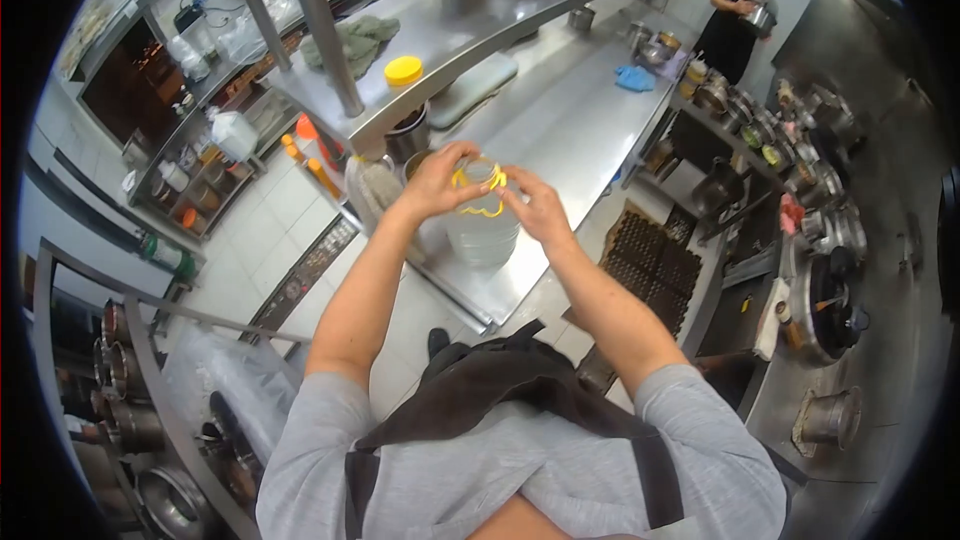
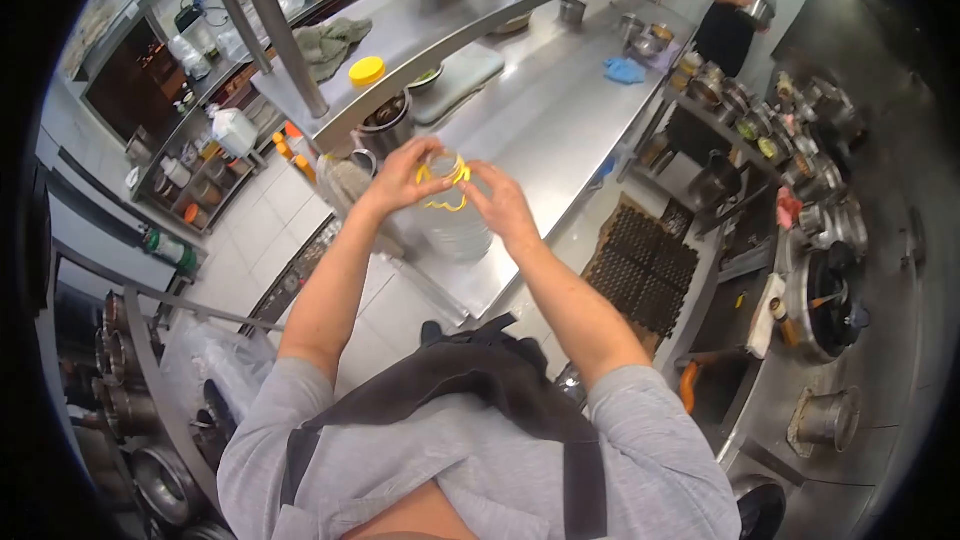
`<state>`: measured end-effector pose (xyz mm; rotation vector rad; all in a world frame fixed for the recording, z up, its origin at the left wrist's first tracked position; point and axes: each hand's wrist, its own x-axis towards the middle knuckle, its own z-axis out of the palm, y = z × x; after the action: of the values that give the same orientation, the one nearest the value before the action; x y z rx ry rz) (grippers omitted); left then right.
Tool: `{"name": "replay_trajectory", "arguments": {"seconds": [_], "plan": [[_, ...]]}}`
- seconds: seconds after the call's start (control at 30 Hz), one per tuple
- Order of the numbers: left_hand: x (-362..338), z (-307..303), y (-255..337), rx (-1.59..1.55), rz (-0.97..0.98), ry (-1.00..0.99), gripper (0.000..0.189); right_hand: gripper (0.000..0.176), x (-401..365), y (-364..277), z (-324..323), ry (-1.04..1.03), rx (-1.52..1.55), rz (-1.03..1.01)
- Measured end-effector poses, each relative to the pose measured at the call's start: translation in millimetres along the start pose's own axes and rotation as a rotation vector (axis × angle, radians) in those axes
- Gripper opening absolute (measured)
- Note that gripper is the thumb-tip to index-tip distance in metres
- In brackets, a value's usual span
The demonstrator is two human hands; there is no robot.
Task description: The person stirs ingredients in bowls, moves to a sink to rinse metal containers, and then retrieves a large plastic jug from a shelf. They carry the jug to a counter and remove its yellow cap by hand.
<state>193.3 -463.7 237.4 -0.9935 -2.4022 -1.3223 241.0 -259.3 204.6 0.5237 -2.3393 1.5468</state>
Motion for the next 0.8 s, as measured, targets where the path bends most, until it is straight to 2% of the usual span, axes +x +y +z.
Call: {"name": "replay_trajectory", "arguments": {"seconds": [0.07,0.17,0.27,0.6,0.8], "plan": [[9,-17,9,0.182,0.022,-0.136,0.055,0.036,-3,0,6,0.055,-0.096,-0.010],[19,-30,21,0.237,0.043,-0.193,0.052,0.035,-5,-5,11,0.123,-0.095,-0.058],[27,-33,31,0.327,0.085,-0.284,0.047,0.034,-7,-21,8,0.131,-0.046,-0.018],[51,-17,61,0.603,0.088,-0.476,0.044,0.032,-11,-9,15,0.229,0.022,0.002],[64,-9,73,0.770,0.079,-0.667,0.041,0.034,-12,-8,13,0.231,0.045,0.021]]}}
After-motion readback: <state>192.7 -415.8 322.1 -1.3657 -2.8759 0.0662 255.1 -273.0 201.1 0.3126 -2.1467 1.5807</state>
